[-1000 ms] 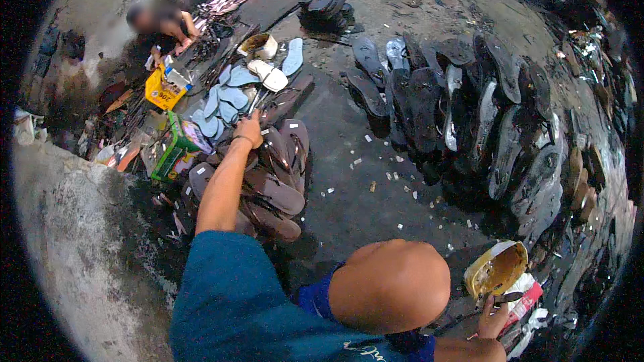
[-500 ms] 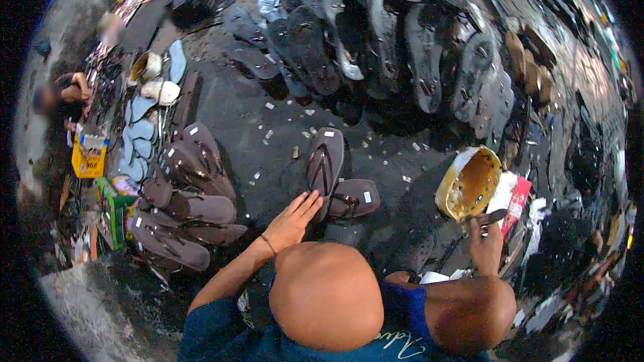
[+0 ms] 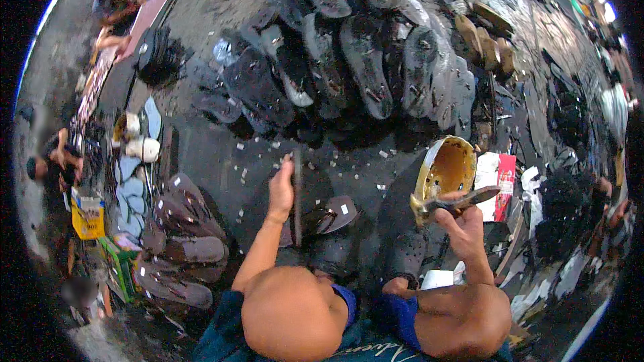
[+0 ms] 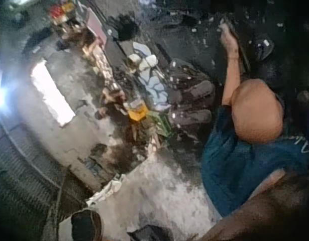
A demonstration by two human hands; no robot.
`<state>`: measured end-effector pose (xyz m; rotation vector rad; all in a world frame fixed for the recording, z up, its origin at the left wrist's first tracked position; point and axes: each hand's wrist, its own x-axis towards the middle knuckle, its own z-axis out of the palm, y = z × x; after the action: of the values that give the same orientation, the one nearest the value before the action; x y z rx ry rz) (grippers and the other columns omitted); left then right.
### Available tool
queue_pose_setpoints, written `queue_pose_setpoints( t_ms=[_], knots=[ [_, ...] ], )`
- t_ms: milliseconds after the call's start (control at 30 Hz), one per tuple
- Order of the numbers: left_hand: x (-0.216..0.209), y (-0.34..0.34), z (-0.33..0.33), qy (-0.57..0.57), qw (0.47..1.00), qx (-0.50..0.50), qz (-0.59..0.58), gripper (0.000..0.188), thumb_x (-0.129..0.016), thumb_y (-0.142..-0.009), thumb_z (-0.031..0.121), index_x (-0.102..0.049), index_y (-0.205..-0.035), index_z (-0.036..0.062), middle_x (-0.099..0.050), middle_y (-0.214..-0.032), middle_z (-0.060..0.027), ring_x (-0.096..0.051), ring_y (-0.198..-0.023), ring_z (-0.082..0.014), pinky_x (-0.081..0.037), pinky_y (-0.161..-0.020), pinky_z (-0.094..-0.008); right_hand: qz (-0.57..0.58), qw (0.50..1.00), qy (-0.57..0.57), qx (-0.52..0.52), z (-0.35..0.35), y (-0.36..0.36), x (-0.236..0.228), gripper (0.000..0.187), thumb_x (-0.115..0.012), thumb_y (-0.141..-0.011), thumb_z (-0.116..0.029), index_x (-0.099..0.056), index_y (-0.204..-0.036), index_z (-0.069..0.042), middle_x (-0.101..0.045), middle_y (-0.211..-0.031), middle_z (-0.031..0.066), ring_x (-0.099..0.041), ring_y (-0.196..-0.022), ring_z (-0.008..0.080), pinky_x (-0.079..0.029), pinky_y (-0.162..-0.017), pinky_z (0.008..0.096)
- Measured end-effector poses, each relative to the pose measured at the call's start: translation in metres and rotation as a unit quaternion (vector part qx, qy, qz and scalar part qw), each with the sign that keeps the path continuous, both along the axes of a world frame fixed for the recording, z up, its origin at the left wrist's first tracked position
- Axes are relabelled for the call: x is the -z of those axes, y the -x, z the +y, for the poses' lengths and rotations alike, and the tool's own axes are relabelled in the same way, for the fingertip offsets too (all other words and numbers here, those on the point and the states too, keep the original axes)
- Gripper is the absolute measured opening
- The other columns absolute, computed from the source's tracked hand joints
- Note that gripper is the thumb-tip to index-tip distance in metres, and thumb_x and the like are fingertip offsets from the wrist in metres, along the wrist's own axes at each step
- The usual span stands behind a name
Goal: The person sits on the ground and applies a yellowish substance from a container onto the soles of multiple black sandals using a brush. The sandals are picked up one at a time, coated, and placed back into a pile.
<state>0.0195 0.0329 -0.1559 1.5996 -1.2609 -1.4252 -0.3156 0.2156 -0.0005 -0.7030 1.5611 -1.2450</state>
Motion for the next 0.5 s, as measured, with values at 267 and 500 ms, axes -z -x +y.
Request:
queue_pose_setpoints(
  t_ms=[267,500],
  knots=[
    [-0.085,0.072,-0.016,-0.183,0.825,0.11,0.524,0.05,-0.035,-0.107,0.039,-0.057,-0.135,0.0048,-0.066,-0.126,-0.0141,-0.066,-0.11,-0.0289,-0.054,-0.098,-0.0445,0.294,0.875,0.367,-0.114,-0.14,-0.053,-0.015,0.039,-0.074,-0.074,0.002,-0.072,-0.111,-0.01,-0.071,-0.112,0.0118,-0.067,-0.107,0.0322,-0.052,-0.089,0.0427],
    [-0.111,0.099,0.021,-0.269,0.836,0.129,0.461,0.063,-0.035,-0.103,0.048,-0.043,-0.149,0.0043,-0.055,-0.142,-0.0187,-0.06,-0.123,-0.0343,-0.051,-0.104,-0.047,0.315,0.926,0.208,0.018,-0.141,-0.005,0.001,0.017,-0.068,-0.09,-0.01,-0.071,-0.106,-0.01,-0.072,-0.093,0.0152,-0.071,-0.089,0.0357,-0.056,-0.078,0.0409]
  ],
)
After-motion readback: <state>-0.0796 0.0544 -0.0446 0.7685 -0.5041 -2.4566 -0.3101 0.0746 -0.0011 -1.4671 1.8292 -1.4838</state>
